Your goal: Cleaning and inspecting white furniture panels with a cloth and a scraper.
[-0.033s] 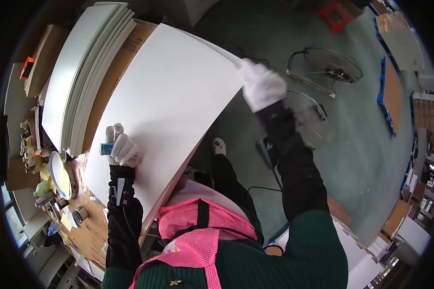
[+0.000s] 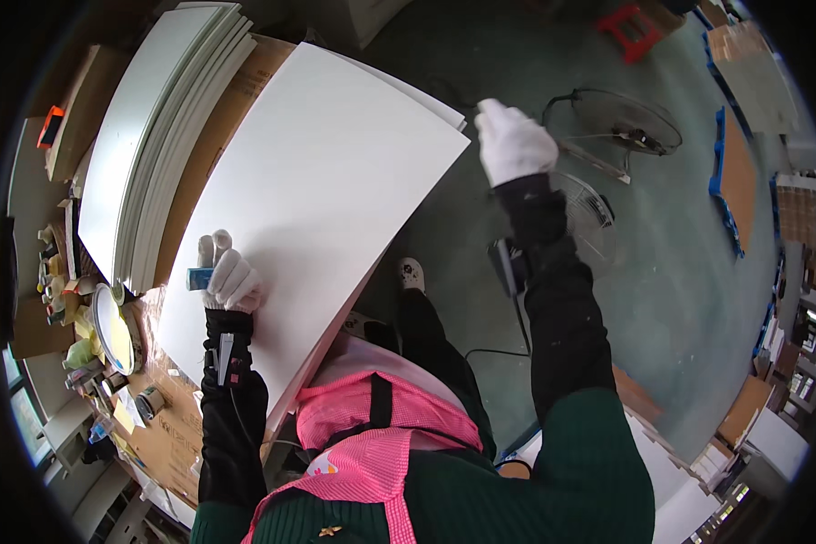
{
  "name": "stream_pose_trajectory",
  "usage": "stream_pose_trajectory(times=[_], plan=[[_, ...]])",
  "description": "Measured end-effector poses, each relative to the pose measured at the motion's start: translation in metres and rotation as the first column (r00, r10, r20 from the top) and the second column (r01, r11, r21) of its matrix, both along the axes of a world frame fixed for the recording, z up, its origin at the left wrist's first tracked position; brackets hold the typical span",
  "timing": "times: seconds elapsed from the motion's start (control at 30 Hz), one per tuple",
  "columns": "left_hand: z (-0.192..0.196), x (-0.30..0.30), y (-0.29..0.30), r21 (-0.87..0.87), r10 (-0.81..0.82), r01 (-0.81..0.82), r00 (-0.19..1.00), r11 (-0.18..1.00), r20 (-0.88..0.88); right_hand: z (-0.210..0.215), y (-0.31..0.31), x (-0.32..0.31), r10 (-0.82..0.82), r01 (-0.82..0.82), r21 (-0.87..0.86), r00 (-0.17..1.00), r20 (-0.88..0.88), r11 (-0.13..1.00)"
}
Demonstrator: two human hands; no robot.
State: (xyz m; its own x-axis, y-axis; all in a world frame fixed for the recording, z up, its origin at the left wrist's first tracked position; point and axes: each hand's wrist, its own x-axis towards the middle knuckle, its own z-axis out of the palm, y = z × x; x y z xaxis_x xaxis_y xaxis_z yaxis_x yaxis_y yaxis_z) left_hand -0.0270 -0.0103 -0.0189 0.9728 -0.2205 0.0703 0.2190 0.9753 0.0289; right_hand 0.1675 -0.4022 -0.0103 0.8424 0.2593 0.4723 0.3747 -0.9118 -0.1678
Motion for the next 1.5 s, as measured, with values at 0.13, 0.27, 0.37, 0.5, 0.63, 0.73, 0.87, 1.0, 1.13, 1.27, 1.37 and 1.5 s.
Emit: stream_pose_trajectory(times=[0.13, 0.27, 0.37, 0.5, 0.63, 0.73, 0.87, 1.0, 1.13, 1.27, 1.37, 1.5], plan=[[-0.004, -0.005, 0.006, 0.008, 0.012, -0.012, 1.000, 1.000, 0.004, 0.029, 0.030, -0.039, 0.105, -0.077, 0.206, 0.986, -0.127, 0.975], [-0.003, -0.004, 0.005, 0.021, 0.011, -0.011, 1.000, 1.000, -0.006, 0.020, 0.071, -0.105, 0.521, -0.484, 0.196, 0.819, -0.240, 0.853], [-0.001, -0.001, 0.006, 0.029, 0.007, -0.007, 1.000, 1.000, 0.018, 0.007, 0.047, -0.058, 0.325, -0.320, 0.085, 0.944, -0.054, 0.944], [-0.004, -0.002, 0.005, 0.025, 0.019, -0.018, 1.000, 1.000, -0.022, 0.028, 0.020, -0.016, 0.040, -0.028, 0.083, 0.988, -0.147, 0.996], [-0.004, -0.004, 0.006, 0.024, 0.015, -0.015, 1.000, 1.000, -0.017, 0.030, 0.057, -0.083, 0.564, -0.530, 0.215, 0.812, -0.151, 0.820], [-0.004, -0.003, 0.006, 0.032, 0.007, -0.008, 1.000, 0.999, 0.012, 0.023, 0.070, -0.101, 0.590, -0.546, 0.226, 0.758, -0.278, 0.807], [0.001, -0.003, 0.004, 0.037, 0.008, -0.008, 1.000, 0.999, -0.002, 0.016, 0.022, -0.004, 0.022, -0.012, 0.067, 0.987, -0.160, 0.998], [-0.002, -0.008, 0.009, 0.029, 0.002, -0.003, 1.000, 1.000, 0.007, 0.010, 0.010, -0.015, 0.014, 0.008, 0.147, 0.989, -0.150, 0.989], [-0.003, -0.002, 0.006, 0.031, 0.012, -0.013, 1.000, 0.999, 0.016, 0.024, 0.038, -0.086, 0.270, -0.234, 0.160, 0.928, -0.259, 0.959], [-0.004, -0.002, 0.002, 0.031, 0.006, -0.006, 1.000, 0.999, 0.004, 0.017, 0.003, -0.043, 0.027, 0.001, 0.151, 0.983, -0.182, 0.988], [-0.006, -0.002, 0.007, 0.031, 0.021, -0.022, 1.000, 0.999, 0.014, 0.018, -0.010, -0.031, -0.005, 0.033, 0.141, 0.980, -0.198, 0.990], [-0.008, -0.005, 0.009, 0.045, 0.015, -0.015, 1.000, 0.999, 0.001, 0.017, 0.002, -0.052, 0.118, -0.032, 0.268, 0.943, -0.310, 0.963]])
